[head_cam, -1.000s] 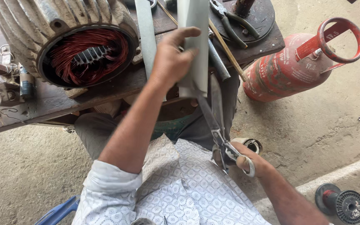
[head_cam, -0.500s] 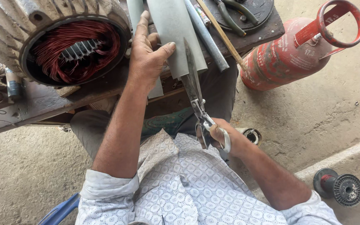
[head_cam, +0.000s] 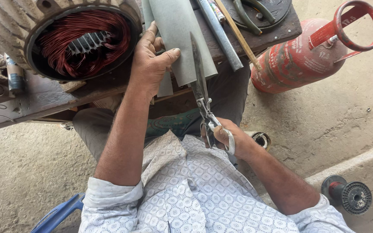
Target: The person inserts gray insulating paper into the slots of a motor stator, tucks it around copper windings, and trims excess with shears. They repeat this process for multiple slots, adjusting the stator orientation and using both hands to seat the insulation.
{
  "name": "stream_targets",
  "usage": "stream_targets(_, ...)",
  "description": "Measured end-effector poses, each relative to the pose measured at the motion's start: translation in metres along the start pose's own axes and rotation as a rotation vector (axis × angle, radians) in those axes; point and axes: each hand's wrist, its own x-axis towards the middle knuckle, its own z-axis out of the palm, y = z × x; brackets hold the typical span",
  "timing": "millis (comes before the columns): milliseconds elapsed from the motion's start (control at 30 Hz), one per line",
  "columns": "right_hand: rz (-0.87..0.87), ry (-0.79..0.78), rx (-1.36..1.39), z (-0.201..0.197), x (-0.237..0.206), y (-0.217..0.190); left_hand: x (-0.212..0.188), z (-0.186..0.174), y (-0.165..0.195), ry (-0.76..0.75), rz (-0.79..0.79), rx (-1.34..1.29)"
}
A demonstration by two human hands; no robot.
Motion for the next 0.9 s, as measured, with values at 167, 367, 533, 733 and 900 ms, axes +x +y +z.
stream_targets(167,-0.002,-0.024,0.026,0.002,0.003,-0.003,-0.003,-0.005,-0.004,0.004,-0.017,-0.002)
stream_targets(367,0.056,-0.030,0.115,0.005,0.004,-0.005,-0.002,-0.011,-0.011,-0.013,-0.017,0.046)
stream_targets(533,0.027,-0.011,0.059,0.005,0.002,-0.002,-0.001,-0.013,-0.017,-0.036,0.041,0.109)
stream_targets(733,0.016,-0.012,0.262,0.013,-0.004,0.012,-0.001,-0.013,-0.027,-0.027,-0.024,0.067)
stream_targets(900,0.054,0.002,0.338,0.017,-0.008,0.007,-0.002,-0.011,-0.023,-0.112,0.121,0.056)
